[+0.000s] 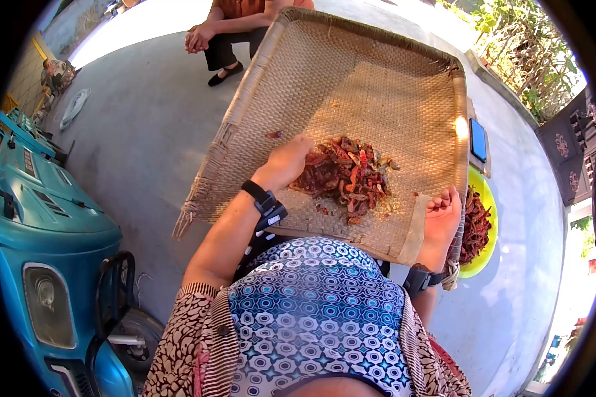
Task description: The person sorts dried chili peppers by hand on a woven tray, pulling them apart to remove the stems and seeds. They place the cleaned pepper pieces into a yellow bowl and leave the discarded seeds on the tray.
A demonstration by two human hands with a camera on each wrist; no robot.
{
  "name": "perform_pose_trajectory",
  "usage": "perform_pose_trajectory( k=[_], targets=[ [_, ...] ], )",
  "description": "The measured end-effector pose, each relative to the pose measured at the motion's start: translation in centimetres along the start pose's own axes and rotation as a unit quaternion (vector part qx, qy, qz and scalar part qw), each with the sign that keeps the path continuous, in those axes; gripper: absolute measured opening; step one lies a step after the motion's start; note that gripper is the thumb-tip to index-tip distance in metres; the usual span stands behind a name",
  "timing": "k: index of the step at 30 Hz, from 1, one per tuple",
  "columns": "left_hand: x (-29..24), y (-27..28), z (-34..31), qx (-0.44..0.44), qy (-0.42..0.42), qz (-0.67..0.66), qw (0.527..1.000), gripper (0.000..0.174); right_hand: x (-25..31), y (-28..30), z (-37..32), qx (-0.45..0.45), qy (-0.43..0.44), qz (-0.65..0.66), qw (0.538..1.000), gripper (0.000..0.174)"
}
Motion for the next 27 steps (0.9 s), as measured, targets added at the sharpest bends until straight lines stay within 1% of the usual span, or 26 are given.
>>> perform_pose_trajectory(
  k=[2,5,6,8,11,14,17,18,20,21,22,25,26,27],
  targets=[
    [0.7,0.1,0.1,0.01,0.028,0.006,1.0,0.034,-1.6,-1.9,-0.9,0.008,-0.028,-0.025,0.999,0.019],
    [1.2,0.7,-0.6,-0.054,0.027,-0.073,0.996,0.032,-2.7,-4.6,-2.3,0.039,-0.005,-0.146,0.989,0.018],
    [0.6,1.2,-0.8,-0.05,0.023,-0.088,0.995,0.031,-3.4,-5.3,-2.6,0.042,-0.02,-0.162,0.986,0.016],
    [-0.6,2.2,-1.3,-0.04,0.016,-0.121,0.992,0.029,-4.4,-7.1,-3.2,0.105,-0.019,-0.229,0.968,0.016],
    [-2.2,2.4,-1.7,-0.046,-0.039,-0.192,0.98,0.027,-6.1,-10.1,-4.4,0.197,-0.037,-0.303,0.932,0.016],
    [-4.3,1.9,-2.0,0.028,-0.034,-0.266,0.963,0.029,-7.8,-12.5,-6.0,0.257,-0.066,-0.37,0.891,0.02],
    [-5.3,0.3,-2.5,0.072,-0.024,-0.412,0.908,0.03,-9.4,-14.0,-7.2,0.317,-0.071,-0.411,0.852,0.024],
    [-5.7,0.0,-2.5,0.092,-0.023,-0.421,0.902,0.03,-9.9,-14.2,-7.0,0.331,-0.031,-0.462,0.822,0.028],
    [-6.4,-0.4,-2.8,0.131,-0.018,-0.438,0.889,0.031,-10.7,-13.8,-7.3,0.348,-0.051,-0.477,0.805,0.03],
    [-6.5,-0.6,-2.9,0.137,-0.023,-0.443,0.886,0.032,-11.0,-13.8,-7.6,0.356,-0.062,-0.484,0.797,0.031],
    [-6.6,-0.8,-2.9,0.142,-0.028,-0.447,0.883,0.032,-11.0,-14.0,-7.5,0.365,-0.018,-0.495,0.788,0.027],
    [-6.8,-1.2,-3.0,0.16,-0.041,-0.445,0.88,0.032,-11.0,-14.0,-8.2,0.341,-0.094,-0.437,0.827,0.022],
    [-6.9,-1.2,-3.0,0.165,-0.045,-0.442,0.881,0.032,-11.0,-13.9,-8.2,0.339,-0.1,-0.423,0.835,0.02],
    [-6.8,-1.5,-3.0,0.176,-0.026,-0.46,0.87,0.03,-11.0,-13.8,-8.1,0.337,-0.106,-0.407,0.842,0.019]
  ],
)
Point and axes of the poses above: each hand's wrist, its own z-axis towards the middle knuckle, its own y-axis out of the back of the hand, x = y × z, the point moved 9 cm from there along z, towards the middle knuckle
